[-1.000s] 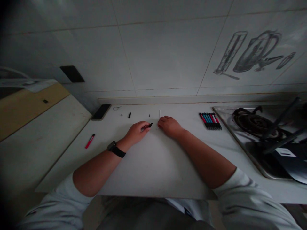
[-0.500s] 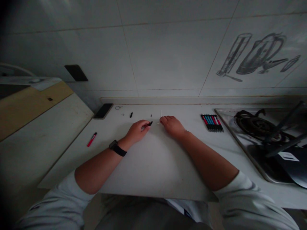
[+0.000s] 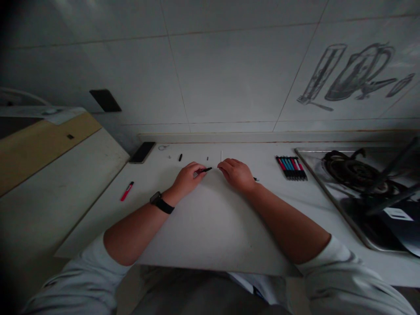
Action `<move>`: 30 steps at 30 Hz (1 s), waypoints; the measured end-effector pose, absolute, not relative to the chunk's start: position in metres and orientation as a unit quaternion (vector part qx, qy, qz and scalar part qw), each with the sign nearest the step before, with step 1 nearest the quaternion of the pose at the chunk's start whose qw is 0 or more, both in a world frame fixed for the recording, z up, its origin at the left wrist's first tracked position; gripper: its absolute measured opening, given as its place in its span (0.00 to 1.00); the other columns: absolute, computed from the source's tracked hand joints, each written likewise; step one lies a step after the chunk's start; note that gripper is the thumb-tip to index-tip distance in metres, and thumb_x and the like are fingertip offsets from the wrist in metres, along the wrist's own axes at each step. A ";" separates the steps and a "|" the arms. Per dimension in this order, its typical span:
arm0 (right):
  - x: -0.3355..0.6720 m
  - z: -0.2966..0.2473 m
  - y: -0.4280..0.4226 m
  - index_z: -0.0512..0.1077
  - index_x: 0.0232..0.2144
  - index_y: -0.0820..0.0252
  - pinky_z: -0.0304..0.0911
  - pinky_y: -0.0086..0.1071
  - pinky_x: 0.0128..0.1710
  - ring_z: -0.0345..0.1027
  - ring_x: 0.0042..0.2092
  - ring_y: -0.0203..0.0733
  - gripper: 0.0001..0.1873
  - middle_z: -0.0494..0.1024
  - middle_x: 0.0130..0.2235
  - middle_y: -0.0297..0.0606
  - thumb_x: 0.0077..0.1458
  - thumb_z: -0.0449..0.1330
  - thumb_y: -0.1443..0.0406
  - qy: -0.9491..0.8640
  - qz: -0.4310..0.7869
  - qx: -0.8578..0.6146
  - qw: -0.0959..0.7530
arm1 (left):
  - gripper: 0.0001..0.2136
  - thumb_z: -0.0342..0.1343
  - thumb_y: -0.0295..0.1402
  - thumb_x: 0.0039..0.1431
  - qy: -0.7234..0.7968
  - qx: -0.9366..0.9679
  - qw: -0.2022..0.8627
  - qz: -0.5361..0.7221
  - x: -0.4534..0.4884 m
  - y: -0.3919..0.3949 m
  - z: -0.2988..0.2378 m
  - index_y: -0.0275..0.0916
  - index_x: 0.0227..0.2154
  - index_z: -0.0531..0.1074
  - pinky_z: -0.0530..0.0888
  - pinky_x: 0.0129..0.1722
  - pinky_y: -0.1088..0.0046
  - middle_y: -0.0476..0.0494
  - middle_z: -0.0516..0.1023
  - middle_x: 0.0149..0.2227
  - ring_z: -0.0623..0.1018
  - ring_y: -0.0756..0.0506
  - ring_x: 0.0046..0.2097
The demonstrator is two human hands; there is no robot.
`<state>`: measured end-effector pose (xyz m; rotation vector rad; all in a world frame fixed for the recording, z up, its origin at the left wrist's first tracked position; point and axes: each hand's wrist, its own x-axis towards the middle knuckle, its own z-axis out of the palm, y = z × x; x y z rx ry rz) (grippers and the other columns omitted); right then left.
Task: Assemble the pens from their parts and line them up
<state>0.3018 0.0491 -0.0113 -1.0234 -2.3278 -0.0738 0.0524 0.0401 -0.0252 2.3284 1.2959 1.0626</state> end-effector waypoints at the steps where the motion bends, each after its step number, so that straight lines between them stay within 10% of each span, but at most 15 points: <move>1: 0.302 -0.011 0.049 0.78 0.45 0.58 0.66 0.37 0.45 0.74 0.43 0.46 0.15 0.82 0.44 0.45 0.72 0.51 0.62 -0.875 -0.026 -0.385 0.294 | 0.04 0.62 0.27 0.65 0.447 0.804 0.138 0.368 0.053 0.040 -0.025 0.40 0.41 0.78 0.74 0.45 0.68 0.46 0.78 0.40 0.77 0.46 0.43; 30: 0.285 -0.012 0.035 0.71 0.51 0.59 0.69 0.43 0.50 0.69 0.48 0.49 0.19 0.74 0.46 0.48 0.59 0.53 0.75 -0.913 0.034 -0.266 0.307 | 0.05 0.63 0.30 0.64 0.423 0.834 0.163 0.315 0.058 0.036 -0.025 0.41 0.41 0.82 0.76 0.46 0.66 0.44 0.81 0.38 0.80 0.44 0.42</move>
